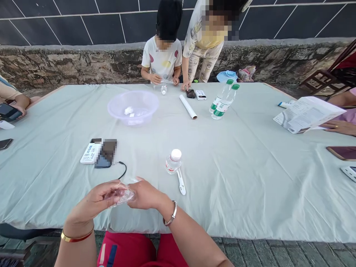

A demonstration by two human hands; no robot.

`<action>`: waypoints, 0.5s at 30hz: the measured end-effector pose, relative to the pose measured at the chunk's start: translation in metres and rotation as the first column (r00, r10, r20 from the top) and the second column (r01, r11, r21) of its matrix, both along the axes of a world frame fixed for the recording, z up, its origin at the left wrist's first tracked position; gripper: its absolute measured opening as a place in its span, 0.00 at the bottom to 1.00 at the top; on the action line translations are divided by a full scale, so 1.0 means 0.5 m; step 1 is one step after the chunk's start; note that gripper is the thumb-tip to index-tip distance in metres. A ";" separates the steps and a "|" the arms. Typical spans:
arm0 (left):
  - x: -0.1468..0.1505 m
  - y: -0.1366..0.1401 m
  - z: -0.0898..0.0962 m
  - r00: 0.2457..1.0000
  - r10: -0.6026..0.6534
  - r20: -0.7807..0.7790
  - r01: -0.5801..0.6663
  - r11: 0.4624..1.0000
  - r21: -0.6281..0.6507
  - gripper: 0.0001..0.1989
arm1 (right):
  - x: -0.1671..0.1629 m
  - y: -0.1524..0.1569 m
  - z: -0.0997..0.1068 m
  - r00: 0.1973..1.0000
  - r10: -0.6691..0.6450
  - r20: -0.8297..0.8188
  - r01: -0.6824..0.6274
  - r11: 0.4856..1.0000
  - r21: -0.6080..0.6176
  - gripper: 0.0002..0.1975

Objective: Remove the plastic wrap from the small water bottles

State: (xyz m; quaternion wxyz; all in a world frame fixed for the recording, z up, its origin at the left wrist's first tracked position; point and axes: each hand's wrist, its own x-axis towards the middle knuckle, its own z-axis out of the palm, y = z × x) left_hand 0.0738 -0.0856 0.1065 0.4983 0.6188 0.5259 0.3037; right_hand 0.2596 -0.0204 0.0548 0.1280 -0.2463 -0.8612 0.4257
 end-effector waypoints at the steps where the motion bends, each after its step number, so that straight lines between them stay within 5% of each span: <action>1: -0.005 0.002 -0.004 0.998 0.051 -0.028 -0.050 0.999 0.021 0.13 | 0.011 0.005 0.005 1.000 0.021 0.013 -0.020 0.997 -0.071 0.01; 3: -0.007 0.008 -0.013 0.990 0.092 -0.108 -0.086 0.995 0.054 0.14 | 0.034 0.015 0.024 0.999 0.054 0.004 -0.052 0.986 -0.161 0.12; 7: 0.005 0.022 -0.032 0.960 0.012 -0.279 0.010 0.997 0.077 0.11 | 0.066 0.030 0.078 1.000 -0.012 -0.022 0.009 0.993 -0.118 0.09; 10: 0.003 0.022 -0.034 0.915 0.103 -0.390 -0.050 0.988 0.144 0.08 | 0.078 0.035 0.098 0.998 -0.045 0.036 0.051 0.984 -0.171 0.09; 12: -0.007 0.015 -0.026 0.931 0.082 -0.355 -0.036 0.990 0.135 0.13 | 0.086 0.039 0.095 0.993 -0.117 0.006 0.115 0.966 -0.233 0.10; 15: -0.014 0.003 -0.013 0.998 -0.051 -0.042 0.054 0.996 0.074 0.20 | 0.090 0.041 0.073 0.970 -0.223 -0.099 0.195 0.952 -0.236 0.10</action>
